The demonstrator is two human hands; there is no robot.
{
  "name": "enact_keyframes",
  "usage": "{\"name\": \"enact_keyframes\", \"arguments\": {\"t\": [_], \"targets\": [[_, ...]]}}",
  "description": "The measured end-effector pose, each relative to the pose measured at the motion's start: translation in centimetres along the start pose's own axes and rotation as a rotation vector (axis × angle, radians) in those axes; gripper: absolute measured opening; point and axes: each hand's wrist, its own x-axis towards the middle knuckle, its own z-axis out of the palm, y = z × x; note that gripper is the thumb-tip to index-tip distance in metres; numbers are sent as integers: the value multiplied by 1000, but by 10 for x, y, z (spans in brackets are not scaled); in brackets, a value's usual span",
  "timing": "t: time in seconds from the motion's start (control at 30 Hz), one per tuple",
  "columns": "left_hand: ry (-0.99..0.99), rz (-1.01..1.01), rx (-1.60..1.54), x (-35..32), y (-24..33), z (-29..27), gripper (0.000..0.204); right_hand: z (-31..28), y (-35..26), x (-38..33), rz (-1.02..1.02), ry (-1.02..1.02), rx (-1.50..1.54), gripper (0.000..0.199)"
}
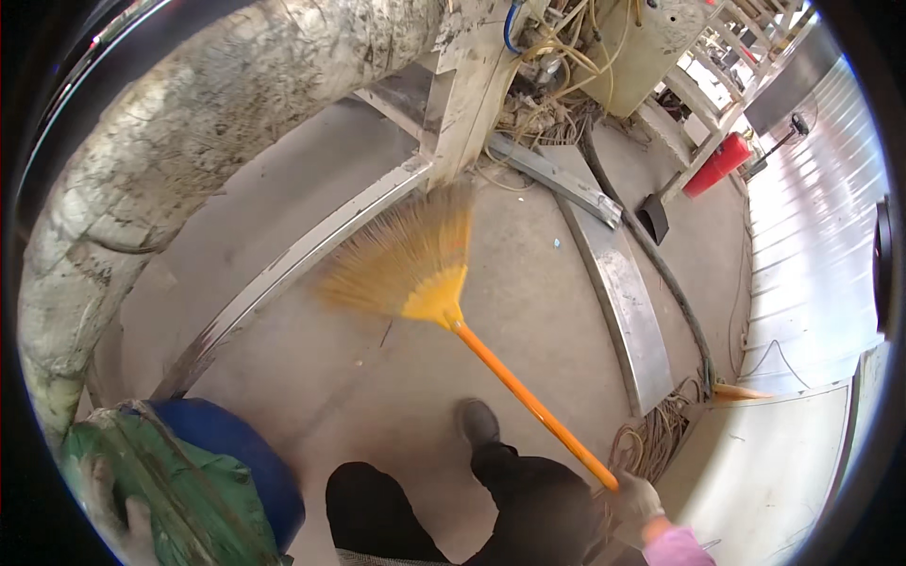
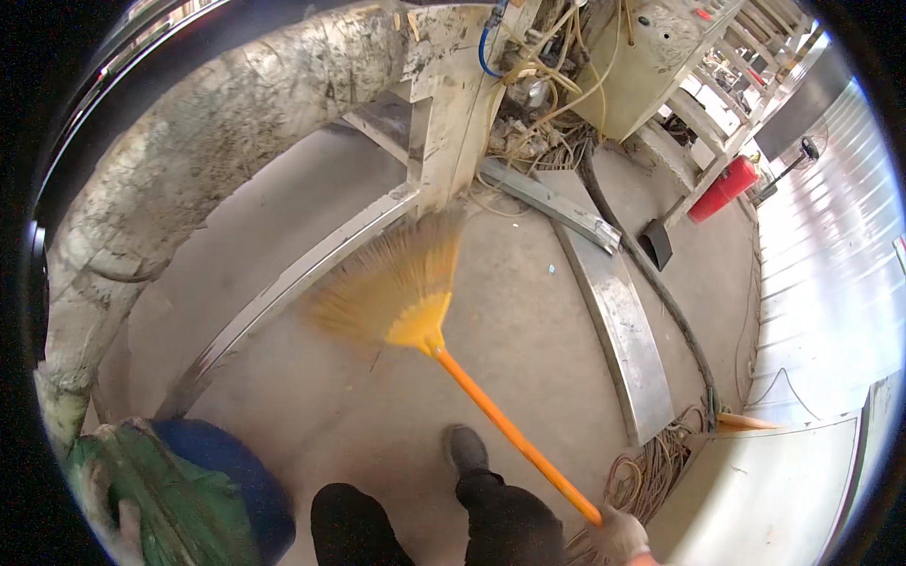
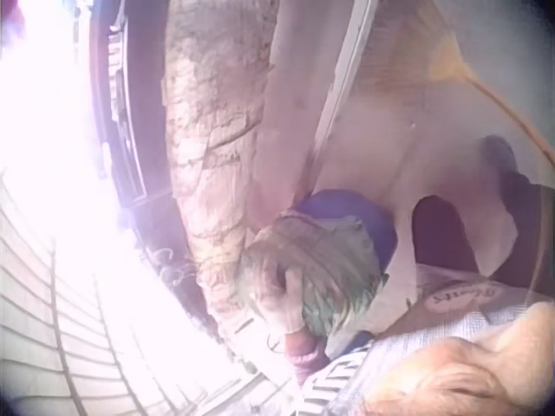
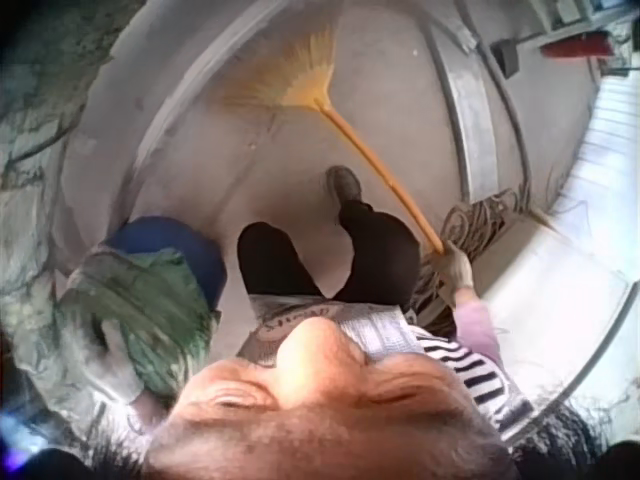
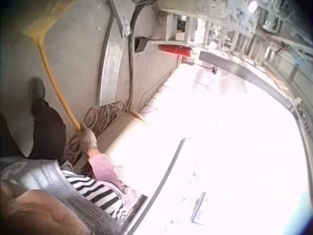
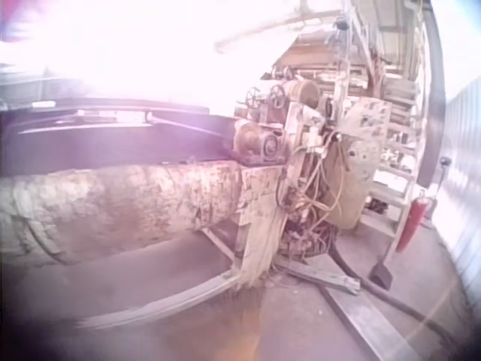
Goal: Sweeping wood debris and trash into a dustpan and emptying it into a bin in a factory setting.
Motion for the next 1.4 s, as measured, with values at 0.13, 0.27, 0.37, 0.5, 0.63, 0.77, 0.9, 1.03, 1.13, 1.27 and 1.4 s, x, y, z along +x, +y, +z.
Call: {"name": "enact_keyframes", "arguments": {"t": [0.13,0.27,0.37,0.5,0.63,0.77,0.9,1.03,1.13,1.27,1.4], "targets": [[-73,71,-46,-5,-8,1,40,-6,-45,40,-174,26,-44,32],[-165,-29,-77,-24,-43,8,53,-19,-12,23,-210,215,-75,22],[-61,-51,-268,-10,-7,-6,35,-38,34,-26,-36,346,-268,20],[-64,-61,-222,-10,-11,3,33,0,85,-103,53,320,-155,19],[-83,69,-84,-6,-11,7,32,16,65,-149,-46,162,310,28],[-57,-69,-210,-17,-14,0,30,-6,-9,-147,-97,73,220,30],[-90,-27,-392,-14,-12,-11,27,-22,-46,-154,-102,255,35,24],[-107,38,-518,-10,-8,-18,24,-52,-118,-100,-272,211,55,41],[-41,167,-449,-4,-15,-18,22,-75,-190,-41,-320,98,236,45],[16,-1,-496,-19,-25,-32,22,-94,-321,35,-508,17,552,46],[93,151,-203,-17,-17,-17,23,-128,-463,142,-608,122,778,32]]}}
